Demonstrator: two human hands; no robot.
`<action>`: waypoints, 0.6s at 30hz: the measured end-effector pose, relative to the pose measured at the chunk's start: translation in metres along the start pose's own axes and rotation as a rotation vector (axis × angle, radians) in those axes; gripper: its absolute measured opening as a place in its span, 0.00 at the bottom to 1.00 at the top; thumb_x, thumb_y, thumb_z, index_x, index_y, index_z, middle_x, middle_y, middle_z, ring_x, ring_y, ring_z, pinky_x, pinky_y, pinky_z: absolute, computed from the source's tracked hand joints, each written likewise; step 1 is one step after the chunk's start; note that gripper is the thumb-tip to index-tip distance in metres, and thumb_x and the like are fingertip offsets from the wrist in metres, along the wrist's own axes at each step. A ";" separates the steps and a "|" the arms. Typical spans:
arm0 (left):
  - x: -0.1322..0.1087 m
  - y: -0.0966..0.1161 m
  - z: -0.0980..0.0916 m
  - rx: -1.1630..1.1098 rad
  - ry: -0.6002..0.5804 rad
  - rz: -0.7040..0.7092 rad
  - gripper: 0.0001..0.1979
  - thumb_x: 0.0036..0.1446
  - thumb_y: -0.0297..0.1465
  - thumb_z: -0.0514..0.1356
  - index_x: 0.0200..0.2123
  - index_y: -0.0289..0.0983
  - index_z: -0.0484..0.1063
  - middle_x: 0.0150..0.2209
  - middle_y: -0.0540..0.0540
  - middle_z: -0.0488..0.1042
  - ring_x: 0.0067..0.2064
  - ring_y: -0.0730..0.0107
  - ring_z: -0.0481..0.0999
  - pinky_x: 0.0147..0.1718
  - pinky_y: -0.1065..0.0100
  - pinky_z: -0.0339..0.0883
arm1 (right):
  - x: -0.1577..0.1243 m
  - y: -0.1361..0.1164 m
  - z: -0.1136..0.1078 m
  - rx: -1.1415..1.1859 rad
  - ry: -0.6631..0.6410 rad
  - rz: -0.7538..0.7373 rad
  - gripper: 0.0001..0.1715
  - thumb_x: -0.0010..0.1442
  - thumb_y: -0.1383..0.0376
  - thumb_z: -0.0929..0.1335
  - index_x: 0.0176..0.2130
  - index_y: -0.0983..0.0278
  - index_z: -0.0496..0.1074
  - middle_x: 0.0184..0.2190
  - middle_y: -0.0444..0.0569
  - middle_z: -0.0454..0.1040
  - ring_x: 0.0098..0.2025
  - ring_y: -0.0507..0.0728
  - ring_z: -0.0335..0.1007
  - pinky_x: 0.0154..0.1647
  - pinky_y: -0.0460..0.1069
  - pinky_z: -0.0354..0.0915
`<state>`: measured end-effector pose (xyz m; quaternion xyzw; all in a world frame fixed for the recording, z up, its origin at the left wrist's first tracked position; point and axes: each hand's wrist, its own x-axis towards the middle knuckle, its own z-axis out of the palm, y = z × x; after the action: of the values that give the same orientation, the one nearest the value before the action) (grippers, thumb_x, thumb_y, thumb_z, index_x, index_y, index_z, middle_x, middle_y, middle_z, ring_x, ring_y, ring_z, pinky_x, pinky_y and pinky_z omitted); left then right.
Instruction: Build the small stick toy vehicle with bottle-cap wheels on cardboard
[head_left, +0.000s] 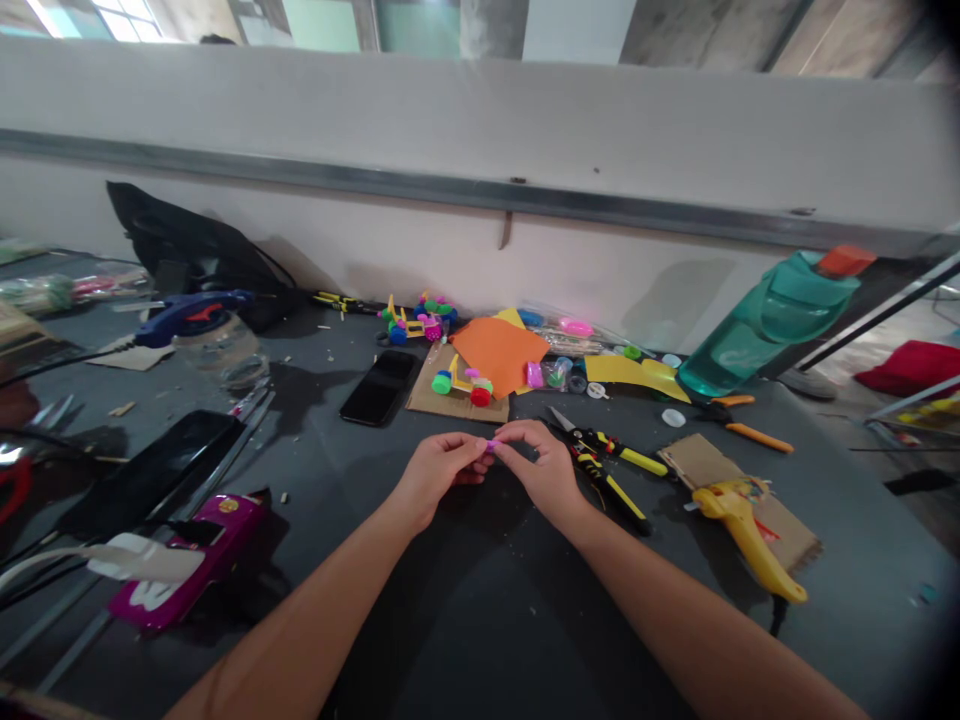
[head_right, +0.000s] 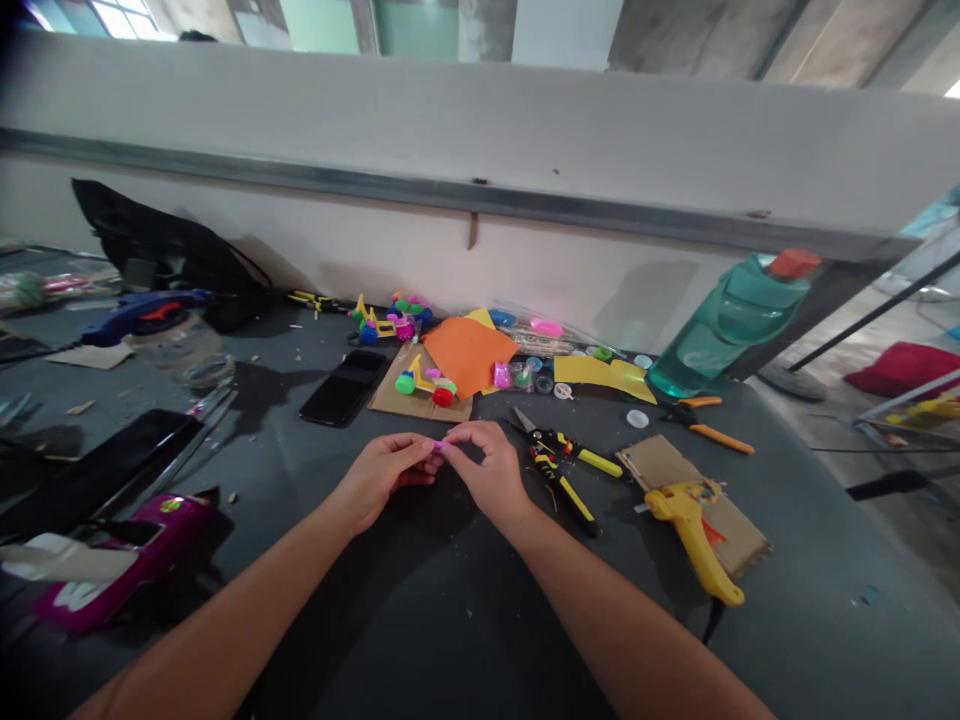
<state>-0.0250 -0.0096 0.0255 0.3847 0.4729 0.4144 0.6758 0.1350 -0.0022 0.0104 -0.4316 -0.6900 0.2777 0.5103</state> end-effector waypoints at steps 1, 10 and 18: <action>0.000 0.000 0.000 -0.001 0.003 0.000 0.12 0.45 0.37 0.65 0.28 0.33 0.75 0.27 0.46 0.74 0.30 0.73 0.72 0.32 0.69 0.68 | 0.000 0.000 0.000 0.005 -0.002 0.019 0.03 0.54 0.64 0.68 0.31 0.59 0.73 0.33 0.47 0.74 0.40 0.57 0.69 0.44 0.54 0.64; -0.001 -0.001 -0.002 -0.018 -0.026 0.055 0.16 0.46 0.35 0.65 0.39 0.36 0.74 0.34 0.45 0.75 0.32 0.73 0.72 0.34 0.69 0.70 | -0.002 0.002 0.001 0.020 -0.023 0.077 0.06 0.52 0.65 0.69 0.35 0.61 0.73 0.32 0.46 0.74 0.35 0.55 0.69 0.38 0.50 0.65; 0.001 -0.003 -0.002 -0.001 -0.022 -0.026 0.13 0.47 0.37 0.64 0.32 0.32 0.76 0.27 0.45 0.75 0.30 0.73 0.74 0.33 0.69 0.70 | -0.003 0.002 0.002 -0.044 -0.009 -0.043 0.09 0.51 0.67 0.70 0.36 0.60 0.72 0.34 0.46 0.73 0.36 0.55 0.68 0.37 0.50 0.65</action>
<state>-0.0257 -0.0092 0.0225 0.3827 0.4702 0.4015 0.6864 0.1339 -0.0042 0.0064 -0.4265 -0.7073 0.2538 0.5033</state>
